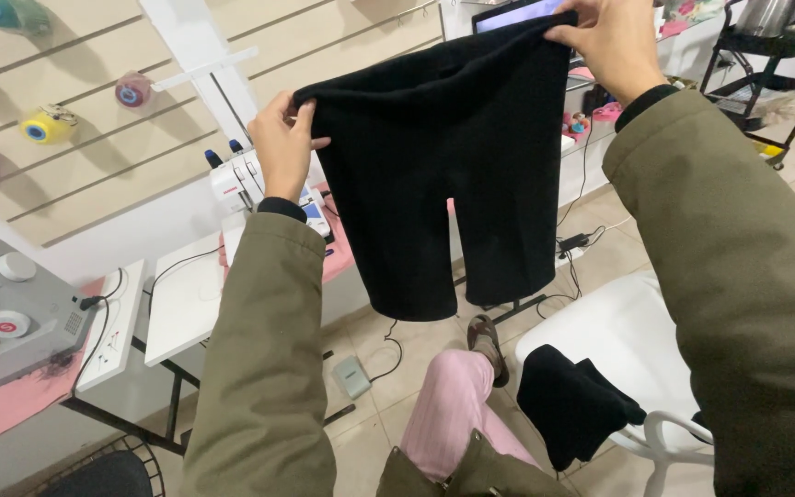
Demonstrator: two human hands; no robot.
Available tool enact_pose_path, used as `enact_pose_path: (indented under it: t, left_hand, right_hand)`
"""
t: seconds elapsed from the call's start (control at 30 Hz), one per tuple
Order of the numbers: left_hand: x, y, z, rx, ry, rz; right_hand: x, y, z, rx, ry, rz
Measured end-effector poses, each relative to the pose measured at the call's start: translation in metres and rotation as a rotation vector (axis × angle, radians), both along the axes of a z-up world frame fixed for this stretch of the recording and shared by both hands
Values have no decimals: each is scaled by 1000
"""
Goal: Inspecting a black garment by turning it inside out and smoothing it on the lap.
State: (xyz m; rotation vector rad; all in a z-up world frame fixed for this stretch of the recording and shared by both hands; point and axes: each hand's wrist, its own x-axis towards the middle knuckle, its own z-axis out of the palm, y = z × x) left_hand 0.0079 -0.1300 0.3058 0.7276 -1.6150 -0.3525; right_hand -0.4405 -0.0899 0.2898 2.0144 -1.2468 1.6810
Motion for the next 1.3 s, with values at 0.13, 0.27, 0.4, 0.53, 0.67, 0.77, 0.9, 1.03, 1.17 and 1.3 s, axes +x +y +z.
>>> enact_pose_path:
  t: [0.13,0.27,0.4,0.53,0.67,0.77,0.9,1.03,1.17,1.3]
  left_hand:
    - [-1,3,-1,-17,16,-31]
    - [-2,0,-1,-11,26,-36]
    - [-2,-1,-4,-9,30,-48]
    - [-2,2,-5,3,30,-54]
    - [2,5,-10,23,53,-111]
    - [16,1,-17,71,15,-97]
    - [28,16,-39,-2,-108,62]
    - [-30,90,-48,-362,-212,69]
    - [-77,66,-112,96,-432,-64]
    - [-92,63,-142,343,-343,-407]
  right_hand:
    - [0,2,0,33,-46,31]
    - [6,10,4,66,-90,18]
    - [3,9,3,-11,23,-36]
    - [6,14,7,-71,78,-55]
    - [4,17,5,-47,111,-92]
    - [-2,19,4,58,-15,70]
    - [47,33,8,222,-270,467]
    - [110,36,0,260,-184,494]
    - [136,32,-26,251,-84,539]
    - [118,24,-56,282,-163,506]
